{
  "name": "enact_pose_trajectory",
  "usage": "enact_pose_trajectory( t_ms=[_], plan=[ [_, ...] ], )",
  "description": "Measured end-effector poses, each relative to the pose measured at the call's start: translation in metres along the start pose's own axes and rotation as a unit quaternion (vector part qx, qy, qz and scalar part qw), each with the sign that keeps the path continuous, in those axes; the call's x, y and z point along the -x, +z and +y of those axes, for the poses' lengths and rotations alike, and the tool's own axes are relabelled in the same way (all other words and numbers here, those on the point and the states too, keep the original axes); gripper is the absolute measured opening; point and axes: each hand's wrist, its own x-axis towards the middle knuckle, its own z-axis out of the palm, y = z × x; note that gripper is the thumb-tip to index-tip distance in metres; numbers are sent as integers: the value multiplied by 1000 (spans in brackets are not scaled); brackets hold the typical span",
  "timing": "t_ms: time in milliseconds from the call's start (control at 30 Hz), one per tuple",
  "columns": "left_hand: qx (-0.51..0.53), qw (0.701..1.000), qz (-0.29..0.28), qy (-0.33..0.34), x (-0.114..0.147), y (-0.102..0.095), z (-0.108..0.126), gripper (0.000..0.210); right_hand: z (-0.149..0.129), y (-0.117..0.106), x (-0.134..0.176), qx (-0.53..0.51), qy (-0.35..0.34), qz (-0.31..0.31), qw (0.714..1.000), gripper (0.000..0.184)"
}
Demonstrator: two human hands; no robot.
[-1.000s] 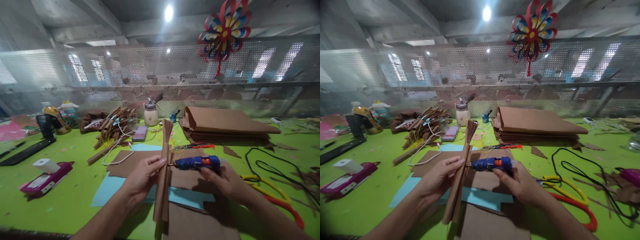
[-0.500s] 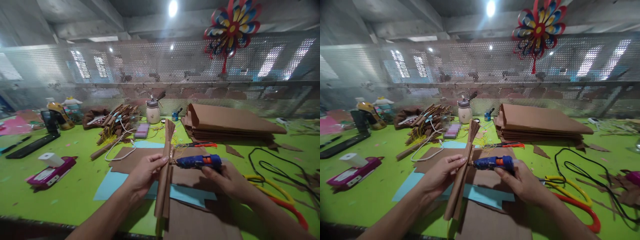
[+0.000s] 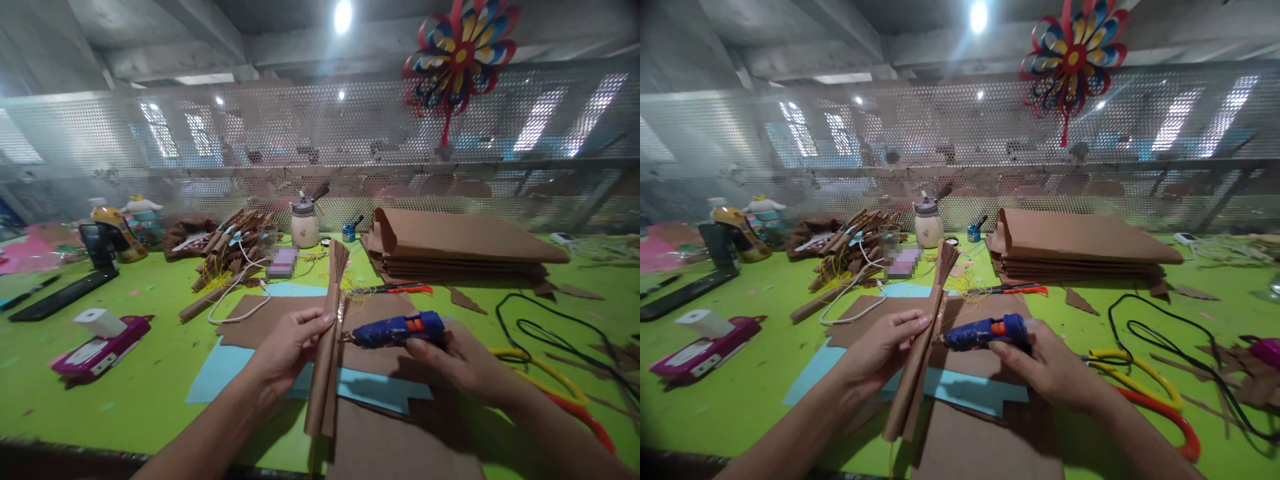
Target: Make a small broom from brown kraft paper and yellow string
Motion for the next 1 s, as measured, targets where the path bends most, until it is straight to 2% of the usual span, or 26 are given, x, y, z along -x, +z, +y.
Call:
enact_pose_trajectory(
  t_ms=[200,500,633,800,867,1000],
  plan=[
    [12,1000,-11,-1,0,2,1,21,7,1,-9,17,-17,71,997,34],
    [23,1000,-19,-7,0,2,0,22,0,6,-3,-13,1,10,1000,30],
    [16,1000,-23,-5,0,2,2,19,-4,1,-2,-32,-13,-24,999,31],
    [17,1000,-19,-6,-2,1,1,19,-5,2,-2,-54,-25,-38,998,33],
    [18,1000,-19,-9,-1,1,0,21,-6,3,-2,-53,-22,-33,998,33],
    [22,1000,-20,-5,0,2,0,20,-6,3,-4,-19,-24,23,999,27]
  ],
)
